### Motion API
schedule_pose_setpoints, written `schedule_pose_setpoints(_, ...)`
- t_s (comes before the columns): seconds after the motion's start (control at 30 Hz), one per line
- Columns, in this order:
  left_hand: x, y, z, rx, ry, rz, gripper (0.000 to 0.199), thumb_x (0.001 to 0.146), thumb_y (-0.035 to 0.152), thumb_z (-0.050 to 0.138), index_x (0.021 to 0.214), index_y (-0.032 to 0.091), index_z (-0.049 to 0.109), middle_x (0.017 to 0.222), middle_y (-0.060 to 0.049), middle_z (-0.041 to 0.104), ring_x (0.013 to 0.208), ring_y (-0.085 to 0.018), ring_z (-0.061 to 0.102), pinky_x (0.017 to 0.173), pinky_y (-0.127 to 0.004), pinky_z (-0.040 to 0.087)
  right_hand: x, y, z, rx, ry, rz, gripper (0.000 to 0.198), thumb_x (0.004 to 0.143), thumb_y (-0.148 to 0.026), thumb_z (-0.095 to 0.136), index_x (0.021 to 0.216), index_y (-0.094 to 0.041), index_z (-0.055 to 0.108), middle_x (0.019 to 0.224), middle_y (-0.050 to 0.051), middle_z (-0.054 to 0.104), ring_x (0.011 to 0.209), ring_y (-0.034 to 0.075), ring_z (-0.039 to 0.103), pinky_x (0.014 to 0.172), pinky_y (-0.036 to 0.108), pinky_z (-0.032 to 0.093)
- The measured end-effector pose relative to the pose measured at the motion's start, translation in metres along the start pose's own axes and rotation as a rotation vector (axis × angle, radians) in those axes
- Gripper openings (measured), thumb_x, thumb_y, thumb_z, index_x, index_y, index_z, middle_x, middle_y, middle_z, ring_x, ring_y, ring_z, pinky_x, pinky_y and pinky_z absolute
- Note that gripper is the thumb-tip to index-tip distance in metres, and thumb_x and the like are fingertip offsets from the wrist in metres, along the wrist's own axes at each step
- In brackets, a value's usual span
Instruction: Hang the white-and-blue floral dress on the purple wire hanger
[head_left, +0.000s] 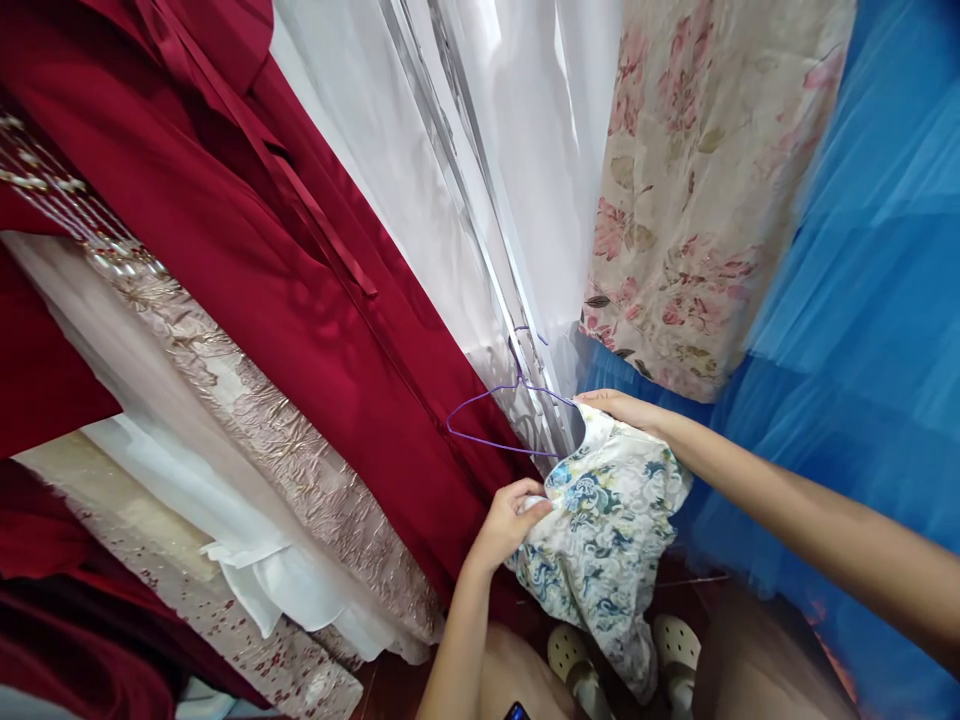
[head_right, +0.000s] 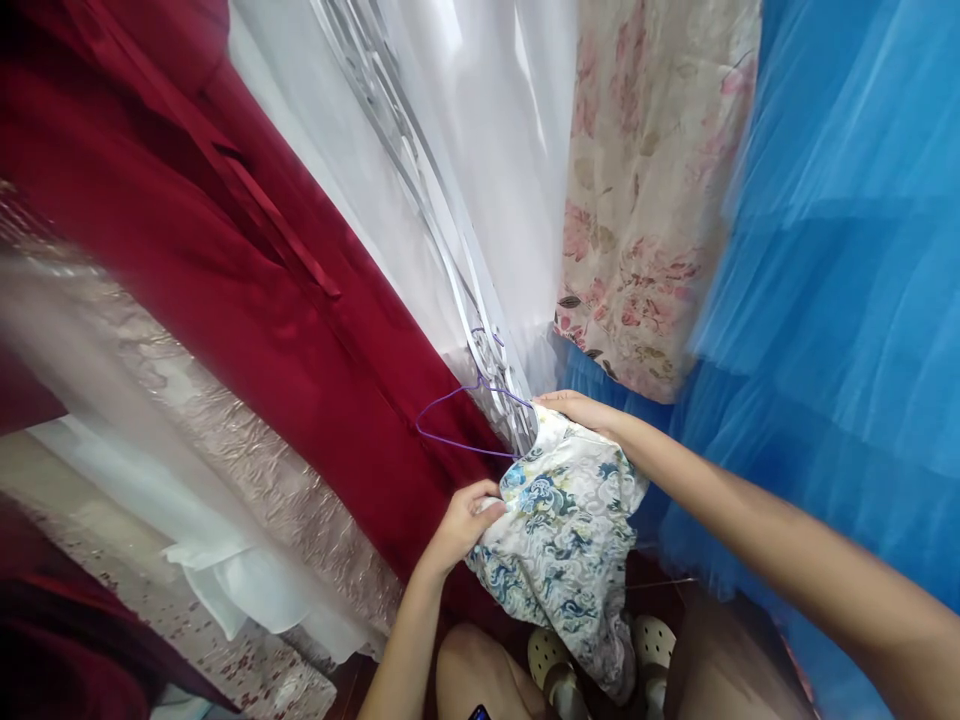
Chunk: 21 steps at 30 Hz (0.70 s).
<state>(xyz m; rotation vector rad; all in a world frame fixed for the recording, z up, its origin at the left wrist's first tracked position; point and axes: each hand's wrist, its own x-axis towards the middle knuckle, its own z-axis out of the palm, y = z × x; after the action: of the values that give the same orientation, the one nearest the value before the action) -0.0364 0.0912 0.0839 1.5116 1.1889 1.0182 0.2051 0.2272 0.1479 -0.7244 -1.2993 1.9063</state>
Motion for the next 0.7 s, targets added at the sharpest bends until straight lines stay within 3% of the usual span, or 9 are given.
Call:
schedule_pose_setpoints(0.2, -0.029, -0.040, -0.066, 0.481, -0.067, 0.009, 0.035, 0.094, 0.045, 0.049, 0.079, 0.015, 0.062, 0.074, -0.001, 0.059, 0.071, -0.015, 0.054, 0.067, -0.025, 0.042, -0.009, -0.009, -0.003, -0.012, -0.085, 0.151, 0.007, 0.071, -0.017, 0.073, 0.067, -0.014, 0.069, 0.052, 0.000, 0.069, 0.044, 0.012, 0.061, 0.043, 0.019, 0.048)
schedule_pose_setpoints(0.33, -0.024, -0.045, -0.112, 0.806, -0.053, 0.068, 0.027, 0.095, 0.036, 0.044, 0.086, 0.021, 0.065, 0.086, -0.003, 0.065, 0.088, -0.020, 0.058, 0.085, -0.031, 0.044, -0.009, -0.003, -0.001, -0.033, -0.133, 0.223, 0.005, 0.072, -0.014, 0.068, 0.069, -0.013, 0.071, 0.059, 0.004, 0.075, 0.047, 0.014, 0.066, 0.043, 0.018, 0.051)
schedule_pose_setpoints(0.53, 0.023, -0.011, -0.162, 0.869, 0.112, 0.116, 0.023, 0.095, 0.030, 0.038, 0.091, 0.023, 0.059, 0.094, -0.005, 0.067, 0.091, -0.022, 0.059, 0.087, -0.035, 0.045, -0.007, -0.002, 0.000, -0.094, -0.154, 0.298, 0.009, 0.075, -0.010, 0.063, 0.075, -0.012, 0.072, 0.067, 0.007, 0.078, 0.051, 0.016, 0.070, 0.048, 0.019, 0.057)
schedule_pose_setpoints(0.7, 0.057, 0.030, -0.165, 0.879, 0.332, 0.203, 0.023, 0.095, 0.023, 0.034, 0.096, 0.022, 0.056, 0.101, -0.009, 0.067, 0.089, -0.024, 0.059, 0.086, -0.038, 0.044, -0.010, -0.006, -0.004, -0.135, -0.143, 0.292, 0.007, 0.076, -0.018, 0.068, 0.077, -0.013, 0.072, 0.067, 0.007, 0.077, 0.054, 0.018, 0.070, 0.052, 0.024, 0.059)
